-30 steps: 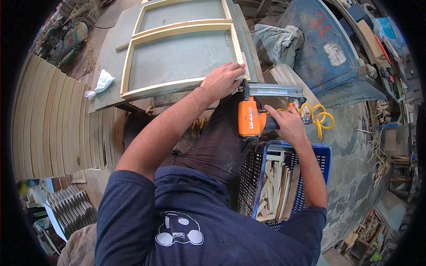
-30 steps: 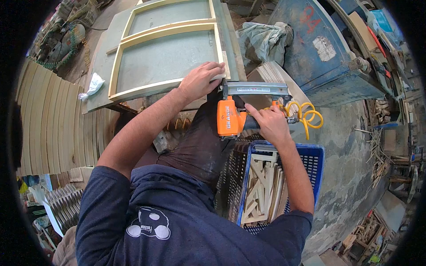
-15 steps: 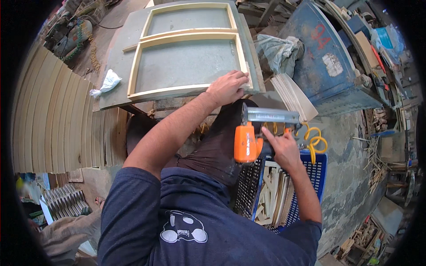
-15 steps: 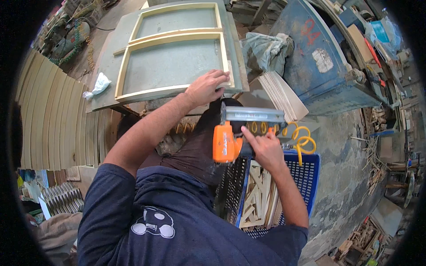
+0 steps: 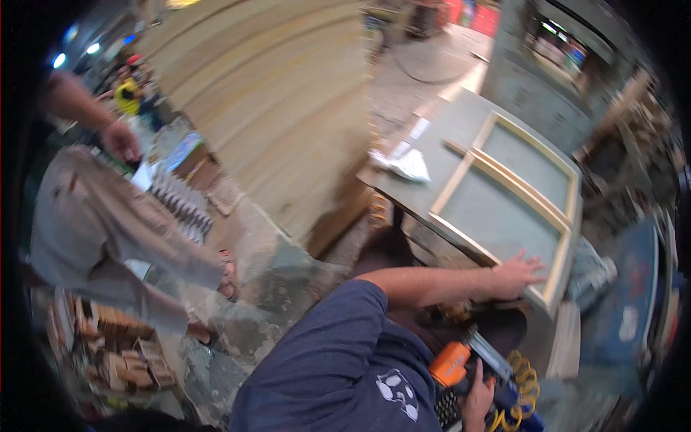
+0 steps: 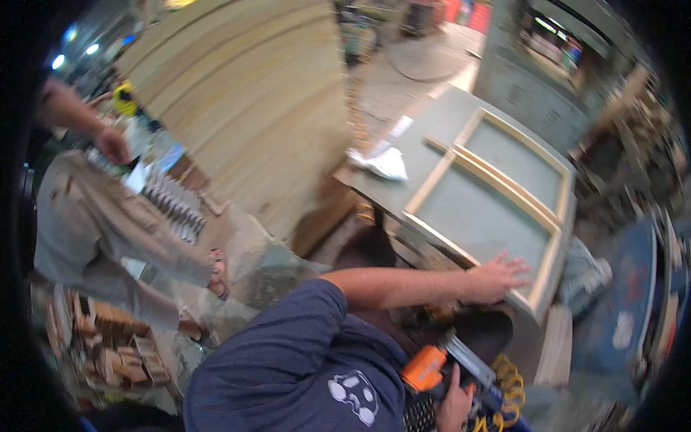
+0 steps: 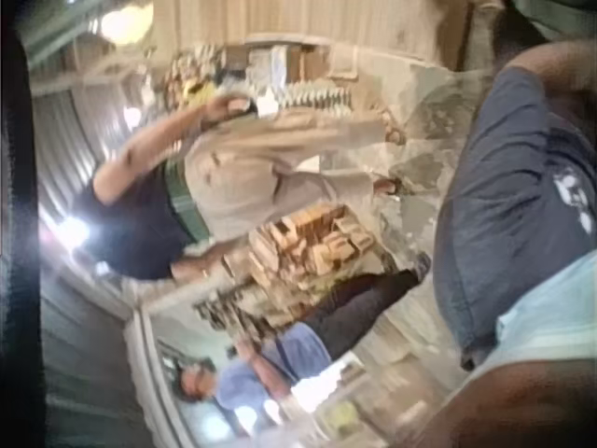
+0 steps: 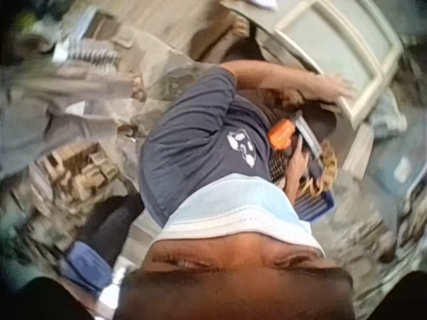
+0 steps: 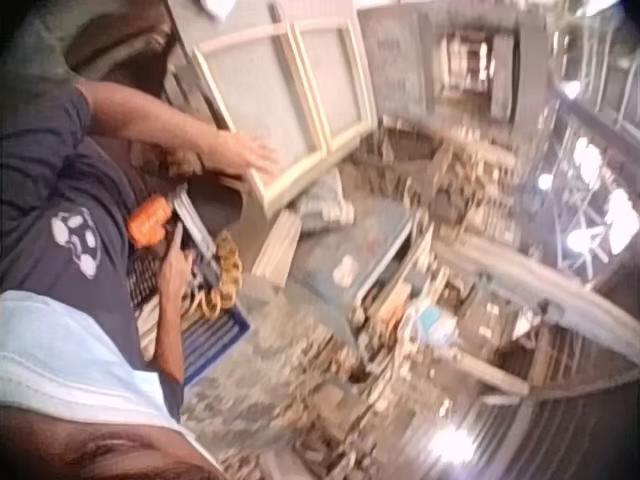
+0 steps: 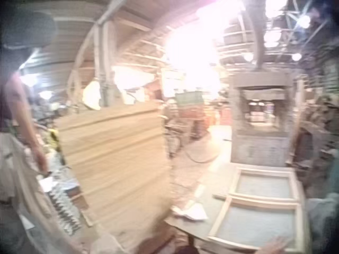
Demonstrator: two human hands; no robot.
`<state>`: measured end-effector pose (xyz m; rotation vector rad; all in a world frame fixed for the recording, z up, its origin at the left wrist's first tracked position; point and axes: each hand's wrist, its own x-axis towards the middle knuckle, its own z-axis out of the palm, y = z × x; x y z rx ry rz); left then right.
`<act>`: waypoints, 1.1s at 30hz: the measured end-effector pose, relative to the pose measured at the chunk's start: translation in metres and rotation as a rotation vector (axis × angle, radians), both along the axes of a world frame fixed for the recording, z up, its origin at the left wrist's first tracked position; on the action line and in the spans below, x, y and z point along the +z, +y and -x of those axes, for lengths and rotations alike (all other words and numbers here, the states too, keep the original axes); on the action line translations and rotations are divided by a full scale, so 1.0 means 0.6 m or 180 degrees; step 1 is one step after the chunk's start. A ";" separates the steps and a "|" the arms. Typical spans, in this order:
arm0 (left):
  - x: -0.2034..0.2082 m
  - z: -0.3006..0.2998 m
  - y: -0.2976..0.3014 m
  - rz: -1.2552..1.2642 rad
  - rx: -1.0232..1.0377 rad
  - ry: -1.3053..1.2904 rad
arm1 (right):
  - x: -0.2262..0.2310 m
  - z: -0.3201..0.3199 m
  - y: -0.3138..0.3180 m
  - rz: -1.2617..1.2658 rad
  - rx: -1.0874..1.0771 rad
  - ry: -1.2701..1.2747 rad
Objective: Assemble wooden frame components and secure them using a pneumatic nail gun.
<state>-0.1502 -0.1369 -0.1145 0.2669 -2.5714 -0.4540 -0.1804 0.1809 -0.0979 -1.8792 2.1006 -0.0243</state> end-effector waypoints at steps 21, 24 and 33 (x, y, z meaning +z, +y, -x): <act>-0.046 -0.396 -0.156 -0.0379 0.1511 0.0828 | 0.046 -0.018 -0.179 -0.0629 -0.0122 -0.0574; -0.046 -0.395 -0.154 -0.0402 0.1518 0.0916 | 0.077 -0.034 -0.204 -0.0640 -0.0130 -0.0596; -0.049 -0.376 -0.149 -0.0635 0.1393 0.1026 | 0.170 -0.067 -0.286 -0.0575 -0.0355 -0.0711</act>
